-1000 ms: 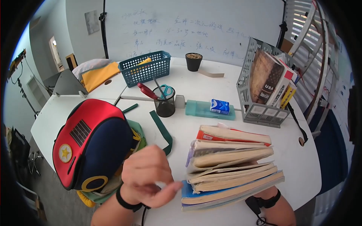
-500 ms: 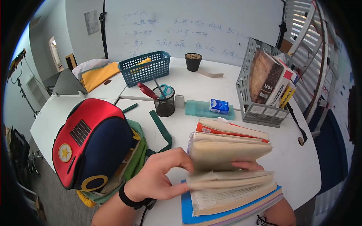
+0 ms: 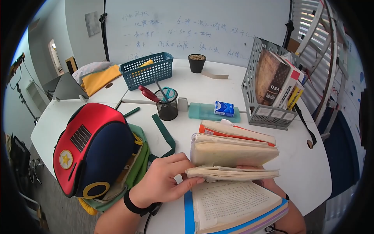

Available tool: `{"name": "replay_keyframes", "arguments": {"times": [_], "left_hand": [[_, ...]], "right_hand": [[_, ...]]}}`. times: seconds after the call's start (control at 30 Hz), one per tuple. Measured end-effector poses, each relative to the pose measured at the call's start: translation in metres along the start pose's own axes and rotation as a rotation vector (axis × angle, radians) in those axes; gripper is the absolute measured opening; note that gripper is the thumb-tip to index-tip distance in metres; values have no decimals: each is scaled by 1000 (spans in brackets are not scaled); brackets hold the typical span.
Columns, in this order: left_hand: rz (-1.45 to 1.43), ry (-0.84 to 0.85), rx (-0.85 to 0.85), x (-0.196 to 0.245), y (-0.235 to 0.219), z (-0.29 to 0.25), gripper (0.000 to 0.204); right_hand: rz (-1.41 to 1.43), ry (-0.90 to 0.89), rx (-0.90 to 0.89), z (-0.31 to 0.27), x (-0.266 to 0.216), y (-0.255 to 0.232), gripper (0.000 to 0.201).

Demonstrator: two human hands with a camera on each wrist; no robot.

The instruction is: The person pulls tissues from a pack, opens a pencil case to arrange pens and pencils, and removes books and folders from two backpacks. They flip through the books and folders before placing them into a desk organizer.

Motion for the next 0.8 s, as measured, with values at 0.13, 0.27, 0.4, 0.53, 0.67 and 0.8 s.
{"name": "replay_keyframes", "arguments": {"times": [0.13, 0.27, 0.4, 0.53, 0.67, 0.8], "left_hand": [[-245, 24, -127, 10, 0, 3, 35], [-174, 51, -278, 21, -7, 0, 57], [-66, -20, -330, 23, 1, -2, 47], [-3, 86, -156, 19, -3, -5, 31], [-12, 28, 52, 12, -11, 1, 31], [-41, -12, 89, 4, -6, 3, 36]], "right_hand": [[17, 51, 31, -14, 1, 0, 61], [37, 92, 52, -22, 4, 2, 58], [69, 136, 62, -28, 7, 7, 55], [80, 169, 84, -32, 7, 6, 52], [92, 194, 94, -30, 6, 5, 50], [102, 223, 112, -31, 6, 3, 47]]}}
Point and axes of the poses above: each hand's wrist, its own z-axis towards the middle knuckle, its own y-axis out of the palm, x = y × z, the point moved 10 cm from there along z, towards the middle knuckle, and after that the axes turned 6 degrees about -y, right-handed, at the moved point
